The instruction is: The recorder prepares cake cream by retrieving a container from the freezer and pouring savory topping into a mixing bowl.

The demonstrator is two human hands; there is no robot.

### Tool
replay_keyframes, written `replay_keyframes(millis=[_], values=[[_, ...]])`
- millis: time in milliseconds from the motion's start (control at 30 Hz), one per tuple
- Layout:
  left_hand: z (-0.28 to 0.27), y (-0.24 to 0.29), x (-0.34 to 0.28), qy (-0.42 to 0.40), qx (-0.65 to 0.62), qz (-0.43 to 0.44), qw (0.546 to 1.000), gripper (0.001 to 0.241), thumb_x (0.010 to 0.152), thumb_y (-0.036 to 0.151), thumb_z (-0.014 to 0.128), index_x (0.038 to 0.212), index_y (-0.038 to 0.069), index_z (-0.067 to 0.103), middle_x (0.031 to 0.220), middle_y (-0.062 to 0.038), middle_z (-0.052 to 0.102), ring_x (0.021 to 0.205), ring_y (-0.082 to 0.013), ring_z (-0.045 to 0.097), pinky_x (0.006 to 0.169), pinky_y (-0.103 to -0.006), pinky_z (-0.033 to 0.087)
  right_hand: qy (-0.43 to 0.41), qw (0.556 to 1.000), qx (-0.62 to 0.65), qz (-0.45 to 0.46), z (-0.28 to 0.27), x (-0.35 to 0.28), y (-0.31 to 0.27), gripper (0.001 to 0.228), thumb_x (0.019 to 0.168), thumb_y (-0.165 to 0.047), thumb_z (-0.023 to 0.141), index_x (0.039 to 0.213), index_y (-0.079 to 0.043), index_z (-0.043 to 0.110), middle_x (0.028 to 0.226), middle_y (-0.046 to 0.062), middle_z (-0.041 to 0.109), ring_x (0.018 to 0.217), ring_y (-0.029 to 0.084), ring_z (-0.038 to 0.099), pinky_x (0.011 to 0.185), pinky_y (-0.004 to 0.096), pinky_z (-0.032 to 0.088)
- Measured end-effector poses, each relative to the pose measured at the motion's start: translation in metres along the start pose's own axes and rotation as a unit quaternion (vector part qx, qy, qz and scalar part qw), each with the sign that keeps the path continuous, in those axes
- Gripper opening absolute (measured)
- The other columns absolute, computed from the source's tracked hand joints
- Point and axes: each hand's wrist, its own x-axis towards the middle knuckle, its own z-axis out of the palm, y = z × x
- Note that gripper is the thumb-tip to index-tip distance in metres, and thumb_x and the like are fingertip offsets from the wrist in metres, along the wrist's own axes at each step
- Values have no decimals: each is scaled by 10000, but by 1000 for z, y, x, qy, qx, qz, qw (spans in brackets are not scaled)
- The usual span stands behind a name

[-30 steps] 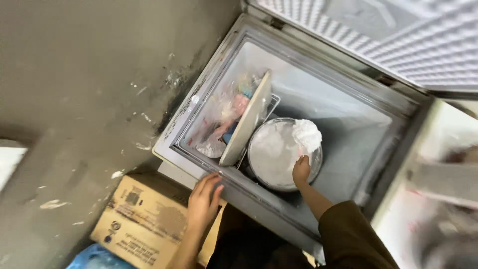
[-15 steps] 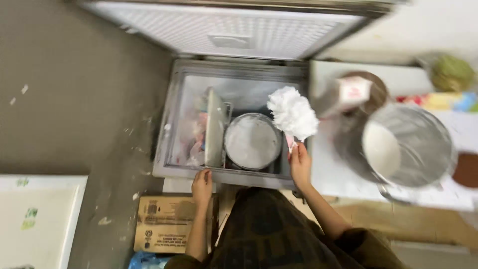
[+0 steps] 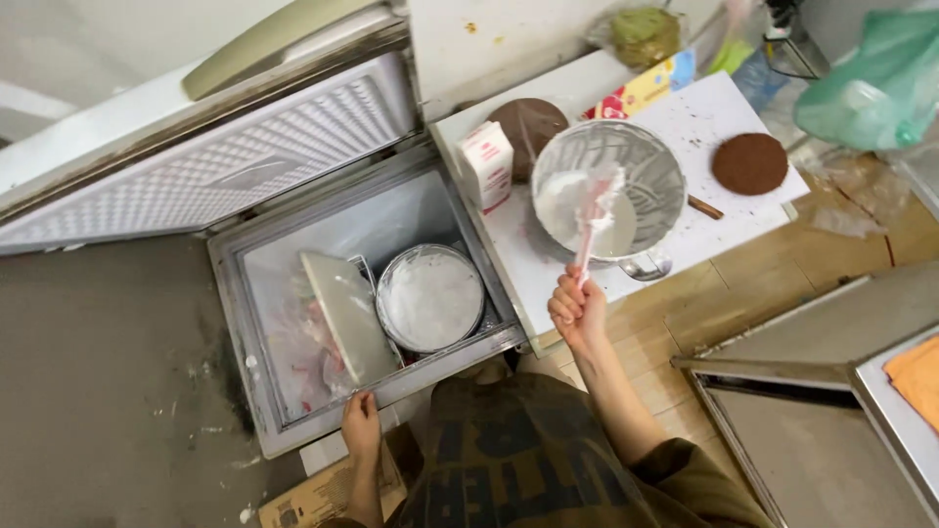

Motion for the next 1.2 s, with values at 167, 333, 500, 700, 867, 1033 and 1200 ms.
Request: replay_keyframes(millis=[167,333,500,700,867,1033,1200], values=[[-3,7,-2,-3,11,-27,1000,246,990,261,613,1073,51,712,1100,-168,712,1007,-373,671,875,-443,529,-93,967,200,132,5,-21,5,181,1074,-117,391,926,-107,496,562,-52,356,387,67,309,390,246,268],[0,5,2,-19,-7,-37,999,235,989,240,617,1092,46,702,1077,-157,709,984,-349,684,878,-429,534,-167,923,277,209,14,-32,9,201,1094,-104,382,918,-114,478,557,-33,373,390,64,317,404,240,265],[2,2,-6,39,-21,-4,999,224,988,211,625,1106,36,700,1103,-157,705,1013,-360,675,911,-431,528,-170,954,65,237,9,0,14,222,1087,-141,377,890,-139,479,563,-39,400,396,62,330,382,222,252],[-11,22,-8,89,-40,-12,995,215,991,193,630,1118,36,705,1168,-164,696,1067,-382,655,915,-435,518,-190,963,-177,78,-9,25,18,250,1082,-112,391,871,-158,517,552,-64,398,377,47,323,312,209,240],[3,10,-5,83,-21,-21,996,201,959,206,633,1077,61,707,1146,-152,704,1055,-376,656,920,-443,513,-195,981,0,9,-2,4,-8,345,1147,-118,334,870,-157,535,530,-61,341,383,61,270,329,233,267],[-2,9,0,5,-21,-38,999,206,981,230,623,1074,61,696,1048,-159,699,983,-369,667,878,-442,518,-42,976,-175,-125,-1,-11,-1,309,1124,-200,333,873,-160,510,551,-69,349,401,57,257,356,218,233],[-9,19,3,-1,-31,-26,999,219,978,231,627,1063,39,689,1030,-166,700,970,-369,671,864,-438,521,36,985,-140,-95,25,-20,0,270,1132,-167,331,910,-146,484,575,-66,312,421,55,223,391,224,226]])
